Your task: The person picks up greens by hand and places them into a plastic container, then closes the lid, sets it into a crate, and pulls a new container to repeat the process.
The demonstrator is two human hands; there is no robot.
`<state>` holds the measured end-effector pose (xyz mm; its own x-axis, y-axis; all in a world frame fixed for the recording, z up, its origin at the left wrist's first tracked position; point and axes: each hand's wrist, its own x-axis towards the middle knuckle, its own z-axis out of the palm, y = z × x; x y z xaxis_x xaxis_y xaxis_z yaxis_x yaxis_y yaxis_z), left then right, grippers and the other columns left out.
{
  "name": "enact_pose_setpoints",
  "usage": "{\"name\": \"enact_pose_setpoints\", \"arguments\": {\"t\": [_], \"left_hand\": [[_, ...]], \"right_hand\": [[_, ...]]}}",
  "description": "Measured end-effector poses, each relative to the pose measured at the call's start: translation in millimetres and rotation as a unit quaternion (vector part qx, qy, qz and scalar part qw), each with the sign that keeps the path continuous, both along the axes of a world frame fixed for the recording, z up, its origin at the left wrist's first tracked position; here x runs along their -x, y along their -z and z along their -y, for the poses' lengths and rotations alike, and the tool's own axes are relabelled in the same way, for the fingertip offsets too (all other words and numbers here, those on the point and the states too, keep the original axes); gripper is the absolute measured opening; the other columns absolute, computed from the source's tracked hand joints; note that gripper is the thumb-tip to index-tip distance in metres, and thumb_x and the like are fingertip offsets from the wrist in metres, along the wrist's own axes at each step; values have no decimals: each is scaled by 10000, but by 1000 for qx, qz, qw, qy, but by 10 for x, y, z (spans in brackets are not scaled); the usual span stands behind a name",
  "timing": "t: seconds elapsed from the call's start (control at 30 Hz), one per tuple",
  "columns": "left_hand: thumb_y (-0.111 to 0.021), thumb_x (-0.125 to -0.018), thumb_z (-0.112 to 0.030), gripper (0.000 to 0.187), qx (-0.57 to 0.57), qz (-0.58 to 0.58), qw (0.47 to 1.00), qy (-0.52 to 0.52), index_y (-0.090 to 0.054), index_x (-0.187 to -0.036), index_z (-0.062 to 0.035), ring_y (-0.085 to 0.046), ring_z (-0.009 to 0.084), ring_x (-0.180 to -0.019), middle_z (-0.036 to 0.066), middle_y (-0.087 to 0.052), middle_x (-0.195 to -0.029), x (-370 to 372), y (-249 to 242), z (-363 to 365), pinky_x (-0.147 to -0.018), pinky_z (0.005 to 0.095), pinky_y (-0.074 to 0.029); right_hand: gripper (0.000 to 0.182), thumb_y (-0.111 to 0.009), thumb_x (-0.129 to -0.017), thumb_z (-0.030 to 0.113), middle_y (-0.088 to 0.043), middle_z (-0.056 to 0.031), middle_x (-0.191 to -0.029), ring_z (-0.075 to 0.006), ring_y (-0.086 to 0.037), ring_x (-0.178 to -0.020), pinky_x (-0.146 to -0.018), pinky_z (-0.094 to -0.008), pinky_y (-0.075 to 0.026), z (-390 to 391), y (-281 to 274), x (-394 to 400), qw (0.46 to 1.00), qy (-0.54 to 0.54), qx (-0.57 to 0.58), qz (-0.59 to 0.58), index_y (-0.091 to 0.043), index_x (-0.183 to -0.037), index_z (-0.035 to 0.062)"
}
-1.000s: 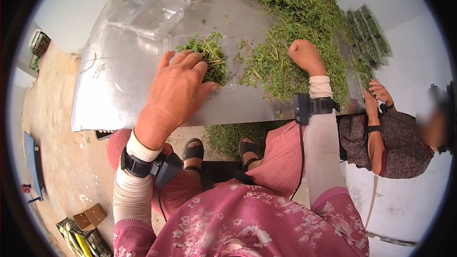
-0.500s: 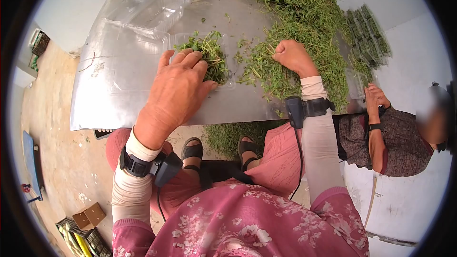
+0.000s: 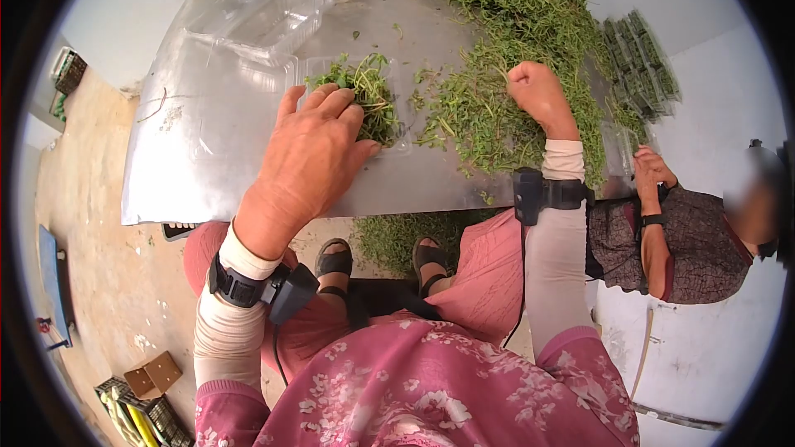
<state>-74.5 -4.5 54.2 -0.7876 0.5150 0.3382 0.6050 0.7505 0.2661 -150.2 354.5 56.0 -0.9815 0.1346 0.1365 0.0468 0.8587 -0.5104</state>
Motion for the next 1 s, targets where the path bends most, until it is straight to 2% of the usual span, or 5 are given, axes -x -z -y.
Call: {"name": "enact_pose_setpoints", "arguments": {"t": [0.2, 0.4, 0.6, 0.8, 1.0], "left_hand": [[-733, -838, -235, 358, 2, -3, 1000, -2, -651, -1096, 0, -520, 313, -1269, 146, -623, -1257, 0, 15, 0, -1117, 456, -327], [-729, -842, -239, 359, 9, 0, 1000, -2, -651, -1097, 1, -522, 309, -1268, 146, -621, -1259, -2, 9, -2, -1117, 460, -326], [-728, -843, -236, 349, 7, -4, 1000, 2, -650, -1086, 2, -528, 305, -1261, 146, -625, -1248, 2, 12, 9, -1110, 457, -334], [-730, -840, -231, 341, 3, -8, 1000, 3, -651, -1078, 0, -530, 304, -1258, 146, -627, -1242, 7, 21, 7, -1103, 454, -340], [-732, -838, -231, 346, 5, -6, 1000, 1, -655, -1086, -3, -530, 302, -1259, 145, -627, -1247, 5, 11, -6, -1103, 451, -340]], "right_hand": [[152, -698, -741, 137, -631, -133, -650, -221, -590, -583, -615, -373, -498, -57, 26, 17, 973, -76, -105, 190, -651, -707, -2], [219, -780, -748, 182, -636, -104, -661, -194, -599, -611, -591, -362, -482, 126, -2, -4, 957, -78, -195, 202, -660, -748, -1], [192, -753, -739, 151, -628, -107, -668, -207, -598, -611, -610, -365, -489, 31, 168, 8, 985, -69, -142, 75, -641, -739, -5], [117, -672, -815, 81, -591, -19, -677, -106, -571, -602, -566, -286, -463, 93, -66, -71, 992, -63, 54, 97, -590, -762, 17], [108, -644, -874, 65, -566, 8, -679, -69, -533, -583, -541, -246, -434, 202, -171, -117, 985, -81, 119, 93, -576, -799, 25]]}}
